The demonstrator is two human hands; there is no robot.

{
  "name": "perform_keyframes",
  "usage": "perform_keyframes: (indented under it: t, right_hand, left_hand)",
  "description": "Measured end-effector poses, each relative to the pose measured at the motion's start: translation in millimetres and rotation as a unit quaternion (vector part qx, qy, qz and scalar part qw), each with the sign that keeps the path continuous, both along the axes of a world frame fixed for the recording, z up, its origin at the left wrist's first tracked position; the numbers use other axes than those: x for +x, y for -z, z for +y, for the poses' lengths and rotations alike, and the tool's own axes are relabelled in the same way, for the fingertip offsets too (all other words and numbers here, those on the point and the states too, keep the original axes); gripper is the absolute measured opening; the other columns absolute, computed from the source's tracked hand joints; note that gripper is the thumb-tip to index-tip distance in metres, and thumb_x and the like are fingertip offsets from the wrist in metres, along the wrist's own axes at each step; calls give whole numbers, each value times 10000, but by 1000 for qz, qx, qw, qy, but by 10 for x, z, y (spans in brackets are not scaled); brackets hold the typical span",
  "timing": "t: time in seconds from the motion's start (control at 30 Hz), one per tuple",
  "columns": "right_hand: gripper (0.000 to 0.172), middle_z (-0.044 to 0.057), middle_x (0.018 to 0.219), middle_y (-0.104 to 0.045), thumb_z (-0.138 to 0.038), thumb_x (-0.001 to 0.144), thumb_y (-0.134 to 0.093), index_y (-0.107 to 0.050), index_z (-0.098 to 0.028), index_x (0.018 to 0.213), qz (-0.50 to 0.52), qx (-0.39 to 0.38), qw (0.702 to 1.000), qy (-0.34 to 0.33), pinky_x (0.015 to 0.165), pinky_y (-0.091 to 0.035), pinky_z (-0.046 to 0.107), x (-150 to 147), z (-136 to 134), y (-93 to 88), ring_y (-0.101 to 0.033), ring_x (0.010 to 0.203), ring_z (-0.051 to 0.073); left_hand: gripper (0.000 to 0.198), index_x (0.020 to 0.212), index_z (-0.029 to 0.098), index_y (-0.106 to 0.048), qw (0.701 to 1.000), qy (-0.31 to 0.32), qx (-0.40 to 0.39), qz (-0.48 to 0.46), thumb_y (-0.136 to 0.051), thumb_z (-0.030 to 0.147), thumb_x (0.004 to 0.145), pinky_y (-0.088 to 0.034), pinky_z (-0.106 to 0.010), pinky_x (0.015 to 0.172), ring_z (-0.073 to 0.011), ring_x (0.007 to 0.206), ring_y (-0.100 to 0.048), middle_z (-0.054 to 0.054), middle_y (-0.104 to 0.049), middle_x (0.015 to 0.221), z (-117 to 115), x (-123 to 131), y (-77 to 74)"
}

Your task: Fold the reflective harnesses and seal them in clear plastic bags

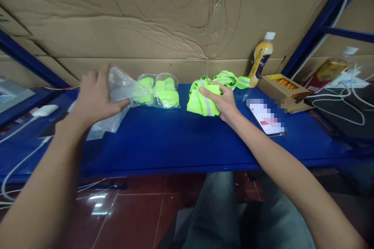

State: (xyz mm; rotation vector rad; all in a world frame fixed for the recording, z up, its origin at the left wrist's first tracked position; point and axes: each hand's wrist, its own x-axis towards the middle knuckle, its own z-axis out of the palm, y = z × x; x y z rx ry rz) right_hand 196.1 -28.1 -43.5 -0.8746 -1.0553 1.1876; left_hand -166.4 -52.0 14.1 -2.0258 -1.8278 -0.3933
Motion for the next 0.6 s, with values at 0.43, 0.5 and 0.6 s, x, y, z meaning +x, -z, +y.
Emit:
perform_keyframes:
  t: [0.43,0.5,0.6]
  right_hand:
    - [693,47,992,-855,-447,524,-1099,-859,-201,1125,-80,16,949,-306,768,-684,308,698,100,-213,-808,788,182]
    - [659,48,1005,-854,-408,593,-1080,-857,-200,1178,-105,30,933,-344,808,-684,309,753,108,-245,-815,835,185]
    - [655,54,1044,-858,-355,648,-1059,-848,-201,1248,-132,36,919,-369,855,-679,307,775,87,-294,-822,896,192]
  left_hand:
    - [1247,1780,80,-94,899,438,4,-4,-793,346,782,-443,-624,1194,-444,1346,-502,-253,-475,1593,71,1551,34]
    - [1312,1784,88,-46,898,439,-12,-20,-828,394,777,-447,-637,1176,-448,1331,-500,-256,-479,1570,98,1605,120]
    - [1450,1789,108,-4,902,430,-36,-32,-888,590,747,-417,-678,1178,-466,1317,-497,-257,-479,1543,94,1648,252]
